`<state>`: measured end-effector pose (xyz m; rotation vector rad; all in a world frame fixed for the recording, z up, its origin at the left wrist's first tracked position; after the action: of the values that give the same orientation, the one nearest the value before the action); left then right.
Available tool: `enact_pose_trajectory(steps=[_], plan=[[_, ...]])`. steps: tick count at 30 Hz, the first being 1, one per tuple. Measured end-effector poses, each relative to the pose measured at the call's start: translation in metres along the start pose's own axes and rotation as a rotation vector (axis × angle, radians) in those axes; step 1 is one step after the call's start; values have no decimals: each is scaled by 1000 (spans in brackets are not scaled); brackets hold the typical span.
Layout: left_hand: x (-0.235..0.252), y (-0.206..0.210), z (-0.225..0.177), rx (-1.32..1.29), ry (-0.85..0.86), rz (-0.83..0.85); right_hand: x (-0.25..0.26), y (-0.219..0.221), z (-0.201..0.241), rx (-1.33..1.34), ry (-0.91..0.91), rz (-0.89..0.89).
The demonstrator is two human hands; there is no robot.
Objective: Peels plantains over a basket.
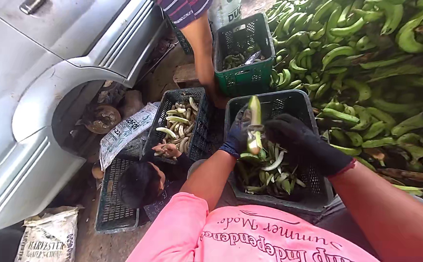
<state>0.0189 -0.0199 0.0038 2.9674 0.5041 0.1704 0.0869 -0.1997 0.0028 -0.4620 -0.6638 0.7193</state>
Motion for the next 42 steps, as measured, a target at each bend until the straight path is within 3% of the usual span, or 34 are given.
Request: enact_pose_trajectory(steps=[4, 6, 8, 15, 18, 21, 23, 26, 29, 32, 36, 38, 40, 42], plan=[[-11, 13, 1, -125, -53, 252, 8, -26, -16, -225, 251, -223], [-17, 16, 6, -128, -160, 296, 12, -40, -25, -252, 465, -278], [-18, 13, 9, -110, -215, 263, 12, -50, -22, -192, 533, -279], [14, -28, 2, -44, 64, -248, -18, 5, 49, 53, 73, -54], [13, -26, -1, -107, 80, -289, -26, 26, 43, 8, 24, 51], [4, -13, 2, -132, -1, -122, -14, 17, 25, -69, -19, -23], [-7, -2, -1, -124, -98, 97, -4, 5, 9, -176, 17, -77], [-19, 7, -5, -130, -257, 308, 5, -11, -28, -391, 310, -100], [-20, -7, 9, -48, -332, 380, 10, -24, -43, -394, 545, -136], [-11, -13, 8, -101, -326, 211, 10, -27, -24, -286, 496, -171], [7, -27, -4, -65, -159, -202, -5, -3, 31, -128, 171, -149], [12, -33, -4, -104, -86, -373, -16, 16, 47, -99, 112, -63], [13, -35, -6, -132, -28, -456, -22, 31, 47, -100, 94, -13], [12, -32, -2, -143, -7, -429, -22, 32, 39, -111, 92, -10]])
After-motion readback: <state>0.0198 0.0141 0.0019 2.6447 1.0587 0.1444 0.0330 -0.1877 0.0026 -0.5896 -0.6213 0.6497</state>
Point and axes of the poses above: each hand's wrist, its own x-axis towards the middle knuckle, its own y-axis out of the palm, z = x × y, the point moved 3 cm from there along x, towards the middle knuckle, and after that the axes turned 7 degrees about y, right-handed, at the moved point
